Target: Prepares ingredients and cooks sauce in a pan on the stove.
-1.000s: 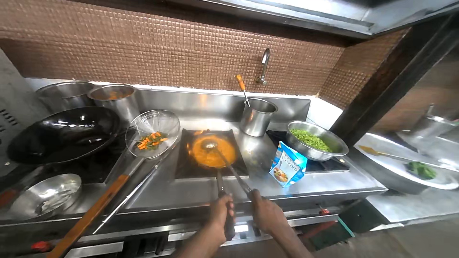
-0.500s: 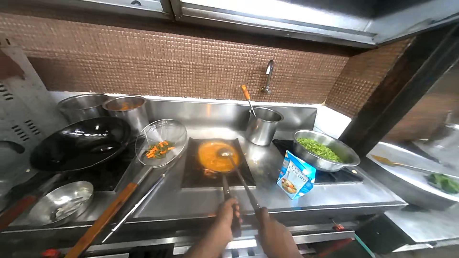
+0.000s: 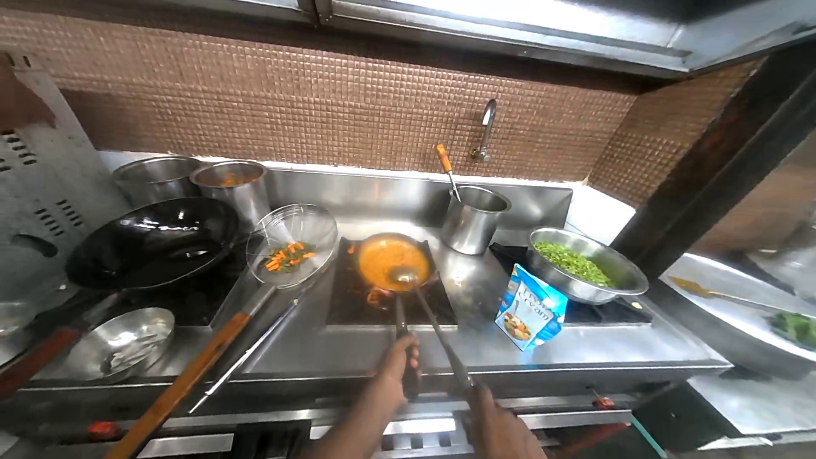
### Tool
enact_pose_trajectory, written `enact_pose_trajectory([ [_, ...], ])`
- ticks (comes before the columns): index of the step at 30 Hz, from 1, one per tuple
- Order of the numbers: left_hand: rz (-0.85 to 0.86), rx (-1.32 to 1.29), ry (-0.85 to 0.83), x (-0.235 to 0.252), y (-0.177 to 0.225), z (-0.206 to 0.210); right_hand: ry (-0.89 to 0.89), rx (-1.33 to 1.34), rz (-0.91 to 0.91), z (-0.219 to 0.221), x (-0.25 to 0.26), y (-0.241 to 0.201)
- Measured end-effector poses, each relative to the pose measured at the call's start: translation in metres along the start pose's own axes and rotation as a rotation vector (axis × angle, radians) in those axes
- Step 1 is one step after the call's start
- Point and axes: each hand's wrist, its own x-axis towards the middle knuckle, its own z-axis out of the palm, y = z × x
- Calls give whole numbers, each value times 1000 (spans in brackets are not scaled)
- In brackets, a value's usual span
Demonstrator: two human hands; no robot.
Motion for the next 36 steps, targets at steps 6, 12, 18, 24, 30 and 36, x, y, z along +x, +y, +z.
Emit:
enact_pose_trajectory([
  [6,-39,-12,66,-60,-16,28,23,-13,-41,-13,48,-12],
  [12,22,-20,40,-11,-2,12,-5,38,4,-1,2,-8],
  [18,-34,18,90,-68,-19,38,0,-44,-55,-28,37,-12],
  [24,18,-1,39,-6,2,12,17,-3,1,2,-4,-12],
  [30,-10,4,73,-59,-15,30,37,-95,-22,-15,44,-14],
  [36,25,-40,32,-6,-4,14,7,-2,8,-5,-5,3],
])
